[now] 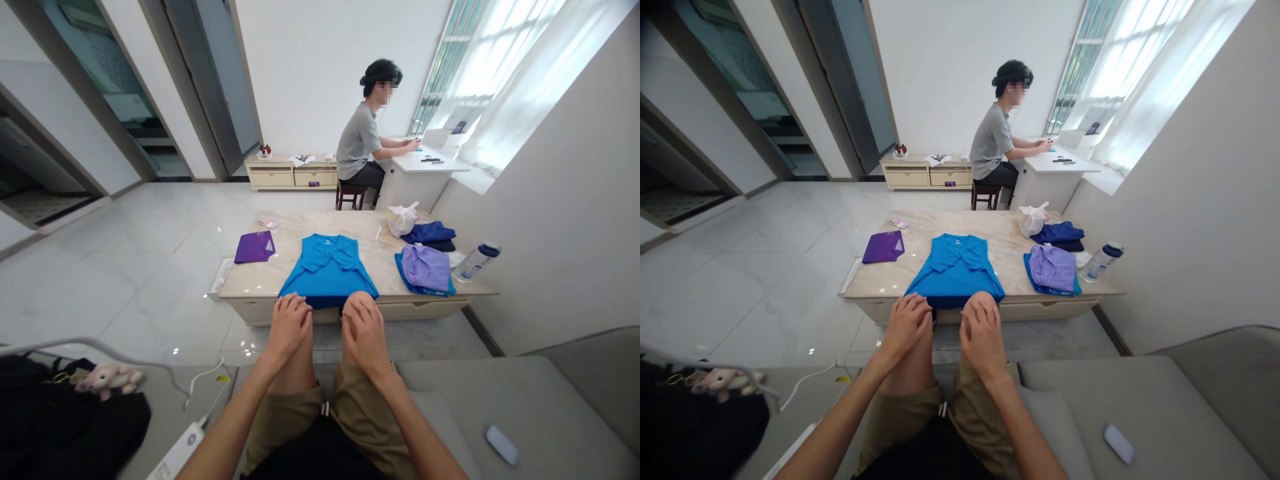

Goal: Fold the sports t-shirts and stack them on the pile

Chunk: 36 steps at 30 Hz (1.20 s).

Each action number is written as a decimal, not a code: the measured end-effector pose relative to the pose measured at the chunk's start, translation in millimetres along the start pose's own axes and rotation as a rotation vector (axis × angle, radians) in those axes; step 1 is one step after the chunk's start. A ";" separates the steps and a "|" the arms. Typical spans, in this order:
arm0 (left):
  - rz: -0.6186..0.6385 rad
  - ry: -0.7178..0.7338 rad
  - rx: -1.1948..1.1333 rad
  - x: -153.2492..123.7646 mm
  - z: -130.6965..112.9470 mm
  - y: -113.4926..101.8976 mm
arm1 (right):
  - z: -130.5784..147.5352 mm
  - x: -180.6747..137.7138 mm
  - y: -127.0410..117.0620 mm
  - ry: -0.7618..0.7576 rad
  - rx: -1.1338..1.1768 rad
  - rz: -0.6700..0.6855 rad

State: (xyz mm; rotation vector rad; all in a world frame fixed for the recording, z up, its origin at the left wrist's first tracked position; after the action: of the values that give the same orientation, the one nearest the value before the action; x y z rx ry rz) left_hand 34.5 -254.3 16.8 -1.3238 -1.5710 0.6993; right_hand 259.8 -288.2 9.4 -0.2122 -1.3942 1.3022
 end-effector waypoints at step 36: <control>-0.123 -0.415 -0.117 516.2 146.6 141.6 | -430.8 382.8 182.2 0.310 0.072 -0.169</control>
State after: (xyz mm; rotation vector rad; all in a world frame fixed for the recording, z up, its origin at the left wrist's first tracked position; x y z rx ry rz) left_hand -28.8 296.2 -15.3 -1.2032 -2.0330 0.8540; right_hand 376.2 303.9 -26.0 -0.2314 -1.0763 1.1239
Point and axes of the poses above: each hand's wrist, its own x-axis towards the middle knuckle, its own y-axis out of the palm, z = x × y, the point moved 5 cm from there along x, towards the middle knuckle, and after that the axes turned 14 degrees about -y, right-handed, at the moved point
